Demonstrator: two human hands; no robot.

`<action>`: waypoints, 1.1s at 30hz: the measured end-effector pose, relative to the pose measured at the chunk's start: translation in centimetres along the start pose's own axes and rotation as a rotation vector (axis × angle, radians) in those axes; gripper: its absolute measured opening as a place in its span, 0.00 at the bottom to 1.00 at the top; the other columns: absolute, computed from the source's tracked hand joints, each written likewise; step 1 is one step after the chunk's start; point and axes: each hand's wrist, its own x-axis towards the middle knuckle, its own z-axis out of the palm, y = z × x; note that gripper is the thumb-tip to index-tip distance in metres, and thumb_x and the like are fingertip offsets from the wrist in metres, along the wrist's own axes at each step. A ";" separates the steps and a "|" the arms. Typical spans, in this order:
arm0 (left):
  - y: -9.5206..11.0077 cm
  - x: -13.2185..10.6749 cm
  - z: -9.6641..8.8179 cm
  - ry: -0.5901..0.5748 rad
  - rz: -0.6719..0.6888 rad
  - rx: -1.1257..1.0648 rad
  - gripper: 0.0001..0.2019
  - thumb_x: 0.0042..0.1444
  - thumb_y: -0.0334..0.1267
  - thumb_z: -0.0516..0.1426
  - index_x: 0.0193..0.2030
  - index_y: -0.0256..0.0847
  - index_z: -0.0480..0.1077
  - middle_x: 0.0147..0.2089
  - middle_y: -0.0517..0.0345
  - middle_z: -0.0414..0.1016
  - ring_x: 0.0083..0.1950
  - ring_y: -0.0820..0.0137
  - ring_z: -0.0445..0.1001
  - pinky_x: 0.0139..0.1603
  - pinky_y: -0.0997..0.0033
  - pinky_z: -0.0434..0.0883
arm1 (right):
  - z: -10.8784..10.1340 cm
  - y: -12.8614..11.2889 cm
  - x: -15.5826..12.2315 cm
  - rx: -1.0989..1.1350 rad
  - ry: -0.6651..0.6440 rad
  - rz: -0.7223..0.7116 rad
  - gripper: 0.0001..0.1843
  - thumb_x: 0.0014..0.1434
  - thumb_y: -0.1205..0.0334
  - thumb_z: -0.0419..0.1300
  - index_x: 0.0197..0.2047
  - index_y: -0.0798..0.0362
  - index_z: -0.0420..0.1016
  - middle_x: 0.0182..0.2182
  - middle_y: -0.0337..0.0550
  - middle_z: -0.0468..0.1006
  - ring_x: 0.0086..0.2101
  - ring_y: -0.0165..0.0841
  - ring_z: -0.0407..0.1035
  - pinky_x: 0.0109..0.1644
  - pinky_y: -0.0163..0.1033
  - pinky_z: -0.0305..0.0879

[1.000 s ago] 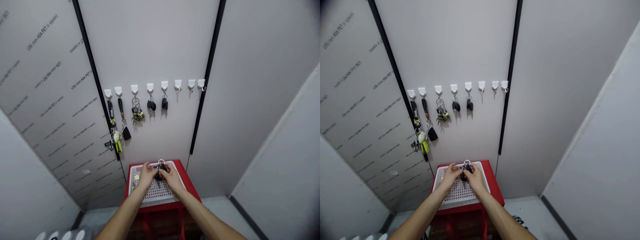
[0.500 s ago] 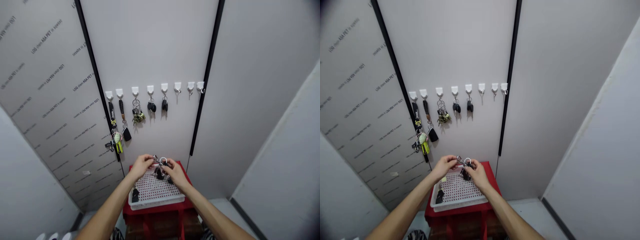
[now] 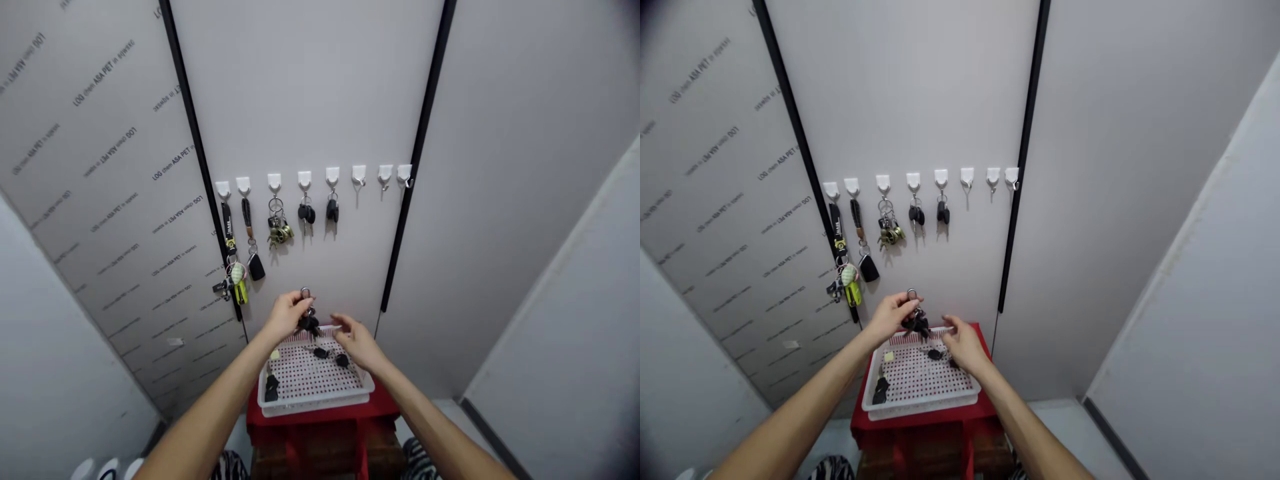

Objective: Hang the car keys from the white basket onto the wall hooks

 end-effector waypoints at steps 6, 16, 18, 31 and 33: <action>2.0 0.2 0.5 -0.126 0.142 0.265 0.07 0.41 0.35 0.48 0.21 0.34 0.64 0.17 0.66 0.56 0.20 0.81 0.55 0.22 0.81 0.55 | 0.2 -2.4 0.8 0.082 -0.092 -0.196 0.13 0.46 0.60 0.49 0.34 0.56 0.67 0.31 0.42 0.71 0.34 0.29 0.63 0.39 0.36 0.56; 5.3 3.7 2.5 0.032 0.272 0.243 0.12 0.42 0.36 0.48 0.34 0.34 0.66 0.32 0.57 0.69 0.31 0.76 0.65 0.33 0.78 0.61 | -3.0 -6.6 3.2 0.069 0.097 -0.257 0.12 0.43 0.57 0.50 0.22 0.59 0.65 0.15 0.34 0.61 0.19 0.22 0.54 0.23 0.29 0.51; 6.1 4.4 3.0 0.027 0.301 0.253 0.13 0.43 0.36 0.48 0.36 0.35 0.65 0.34 0.56 0.69 0.34 0.76 0.65 0.35 0.78 0.61 | -4.3 -8.2 4.4 0.059 0.184 -0.276 0.13 0.43 0.56 0.50 0.21 0.59 0.64 0.15 0.34 0.60 0.19 0.22 0.53 0.23 0.29 0.50; 9.2 5.0 4.1 0.257 0.516 0.655 0.09 0.44 0.34 0.46 0.30 0.42 0.67 0.31 0.61 0.70 0.31 0.76 0.65 0.33 0.77 0.61 | -8.7 -15.6 10.0 0.123 0.398 -0.352 0.15 0.40 0.54 0.51 0.24 0.59 0.66 0.14 0.33 0.60 0.16 0.20 0.54 0.17 0.27 0.47; 9.3 5.4 3.9 0.277 0.496 0.610 0.09 0.44 0.33 0.47 0.31 0.41 0.66 0.32 0.61 0.69 0.31 0.77 0.65 0.33 0.77 0.62 | -9.0 -16.5 10.2 0.167 0.398 -0.370 0.14 0.41 0.55 0.51 0.25 0.59 0.66 0.14 0.33 0.61 0.16 0.20 0.54 0.17 0.26 0.48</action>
